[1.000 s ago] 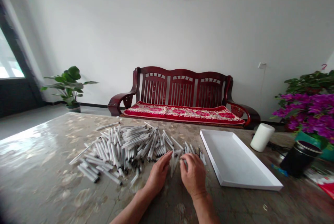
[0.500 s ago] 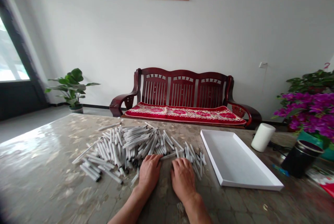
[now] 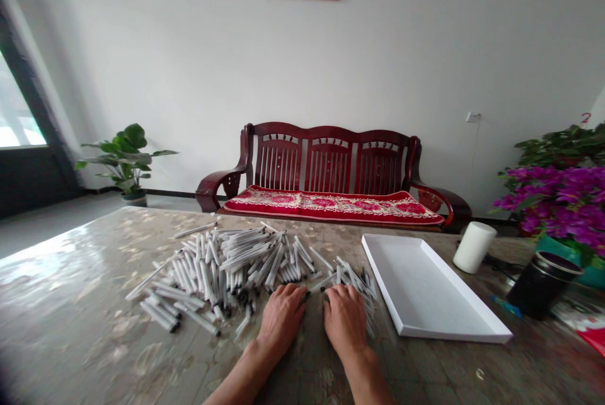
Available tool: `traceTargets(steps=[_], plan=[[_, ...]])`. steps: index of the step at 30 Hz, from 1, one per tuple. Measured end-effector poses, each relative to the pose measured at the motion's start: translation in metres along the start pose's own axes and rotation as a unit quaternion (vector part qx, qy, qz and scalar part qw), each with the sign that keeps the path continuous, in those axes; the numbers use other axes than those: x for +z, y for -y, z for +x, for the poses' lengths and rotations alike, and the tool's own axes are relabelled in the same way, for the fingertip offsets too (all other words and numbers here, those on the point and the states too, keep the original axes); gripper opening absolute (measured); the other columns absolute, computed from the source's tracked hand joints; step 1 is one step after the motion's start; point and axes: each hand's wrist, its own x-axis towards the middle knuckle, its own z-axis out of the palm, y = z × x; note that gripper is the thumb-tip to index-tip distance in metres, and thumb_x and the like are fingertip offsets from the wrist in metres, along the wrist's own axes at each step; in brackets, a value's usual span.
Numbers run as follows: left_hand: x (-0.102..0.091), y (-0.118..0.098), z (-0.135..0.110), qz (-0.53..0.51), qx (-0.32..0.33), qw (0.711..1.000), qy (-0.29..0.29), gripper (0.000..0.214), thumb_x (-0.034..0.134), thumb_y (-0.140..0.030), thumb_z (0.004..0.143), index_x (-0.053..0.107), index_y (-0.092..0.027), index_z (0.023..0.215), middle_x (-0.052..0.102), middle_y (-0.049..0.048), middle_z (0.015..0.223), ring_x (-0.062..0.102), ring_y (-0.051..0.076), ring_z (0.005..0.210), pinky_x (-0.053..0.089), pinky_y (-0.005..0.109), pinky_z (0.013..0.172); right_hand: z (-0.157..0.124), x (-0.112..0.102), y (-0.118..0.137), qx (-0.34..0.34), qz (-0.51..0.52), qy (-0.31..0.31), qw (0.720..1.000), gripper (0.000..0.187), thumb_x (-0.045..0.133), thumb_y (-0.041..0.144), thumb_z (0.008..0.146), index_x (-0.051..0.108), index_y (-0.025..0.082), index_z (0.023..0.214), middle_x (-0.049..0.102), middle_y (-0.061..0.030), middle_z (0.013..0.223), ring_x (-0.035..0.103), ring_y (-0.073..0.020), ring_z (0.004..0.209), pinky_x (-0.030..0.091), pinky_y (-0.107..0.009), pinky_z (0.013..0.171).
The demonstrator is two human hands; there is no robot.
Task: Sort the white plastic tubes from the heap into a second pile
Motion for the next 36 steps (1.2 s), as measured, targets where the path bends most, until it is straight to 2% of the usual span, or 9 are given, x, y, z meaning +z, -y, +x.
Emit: traceTargets(steps=[8,12,15,19,24,28,31,33,36], plan=[[-0.009,-0.031,0.013,0.075,-0.026,0.995,0.063,0.032,0.056,-0.024,0.090,0.066,-0.020,0.121,0.069,0.0111,0.120,0.061,0.030,0.115,0.051,0.038,0.093,0.001,-0.003,-0.007,0.036,-0.003,-0.005,0.999,0.024,0.053,0.020,0.092,0.073,0.025,0.106,0.074,-0.0060,0.105,0.060,-0.0281,0.105,0.040,-0.040,0.090],[-0.001,-0.038,0.027,0.087,-0.005,0.994,0.066,0.028,0.055,-0.022,0.091,0.068,-0.018,0.116,0.069,0.0121,0.120,0.062,0.029,0.115,0.051,0.036,0.093,0.002,-0.001,-0.011,0.029,-0.015,-0.014,0.999,0.024,0.054,0.019,0.091,0.073,0.026,0.104,0.075,-0.0062,0.102,0.061,-0.0281,0.100,0.039,-0.040,0.085],[0.007,-0.039,0.032,0.081,-0.003,0.994,0.067,0.032,0.043,-0.012,0.093,0.069,-0.016,0.112,0.068,0.0135,0.119,0.063,0.027,0.113,0.050,0.034,0.090,0.002,-0.001,-0.012,0.036,-0.029,-0.026,0.999,0.024,0.056,0.016,0.089,0.073,0.027,0.102,0.075,-0.0060,0.101,0.062,-0.0281,0.098,0.038,-0.040,0.083],[0.006,-0.029,0.024,0.055,-0.027,0.996,0.059,0.040,0.033,-0.007,0.094,0.068,-0.016,0.113,0.068,0.0143,0.116,0.065,0.024,0.109,0.047,0.031,0.089,0.002,-0.003,-0.013,0.053,-0.043,-0.049,0.996,0.024,0.058,0.014,0.087,0.073,0.026,0.101,0.074,-0.0066,0.100,0.061,-0.0284,0.098,0.038,-0.041,0.084],[-0.003,-0.002,0.003,0.016,-0.088,0.995,0.039,0.031,0.039,-0.016,0.096,0.066,-0.018,0.111,0.067,0.0109,0.113,0.065,0.022,0.104,0.045,0.030,0.087,0.002,0.000,-0.015,0.050,-0.040,-0.079,0.995,0.021,0.060,0.015,0.086,0.073,0.026,0.097,0.073,-0.0077,0.096,0.061,-0.0273,0.095,0.039,-0.041,0.083],[0.000,0.014,-0.009,-0.011,-0.069,0.997,-0.018,0.029,0.039,-0.018,0.098,0.065,-0.019,0.112,0.067,0.0090,0.112,0.063,0.021,0.106,0.044,0.030,0.089,0.004,0.001,-0.012,0.061,0.039,-0.117,0.990,0.022,0.054,0.029,0.092,0.071,0.024,0.105,0.073,-0.0089,0.096,0.061,-0.0272,0.095,0.041,-0.041,0.084],[0.006,0.016,-0.013,-0.002,0.002,0.998,-0.055,0.028,0.039,-0.019,0.100,0.066,-0.021,0.109,0.066,0.0076,0.107,0.062,0.021,0.104,0.045,0.031,0.088,0.007,0.002,-0.009,0.114,0.203,-0.126,0.964,0.034,0.049,0.043,0.094,0.064,0.022,0.117,0.071,-0.0064,0.087,0.063,-0.0248,0.085,0.044,-0.037,0.077],[0.008,0.017,-0.014,0.018,0.046,0.996,-0.078,0.027,0.041,-0.018,0.099,0.067,-0.022,0.107,0.066,0.0068,0.105,0.061,0.021,0.102,0.045,0.031,0.087,0.010,0.002,-0.009,0.157,0.332,-0.123,0.922,0.040,0.047,0.051,0.092,0.061,0.021,0.115,0.066,-0.0015,0.073,0.060,-0.0212,0.070,0.045,-0.033,0.067],[0.009,0.019,-0.014,0.050,0.083,0.990,-0.102,0.025,0.045,-0.016,0.098,0.067,-0.022,0.106,0.066,0.0061,0.103,0.060,0.022,0.099,0.045,0.032,0.086,0.012,-0.001,-0.005,0.200,0.480,-0.127,0.845,0.036,0.054,0.057,0.084,0.058,0.023,0.096,0.057,0.0030,0.066,0.054,-0.0168,0.059,0.042,-0.028,0.055]])
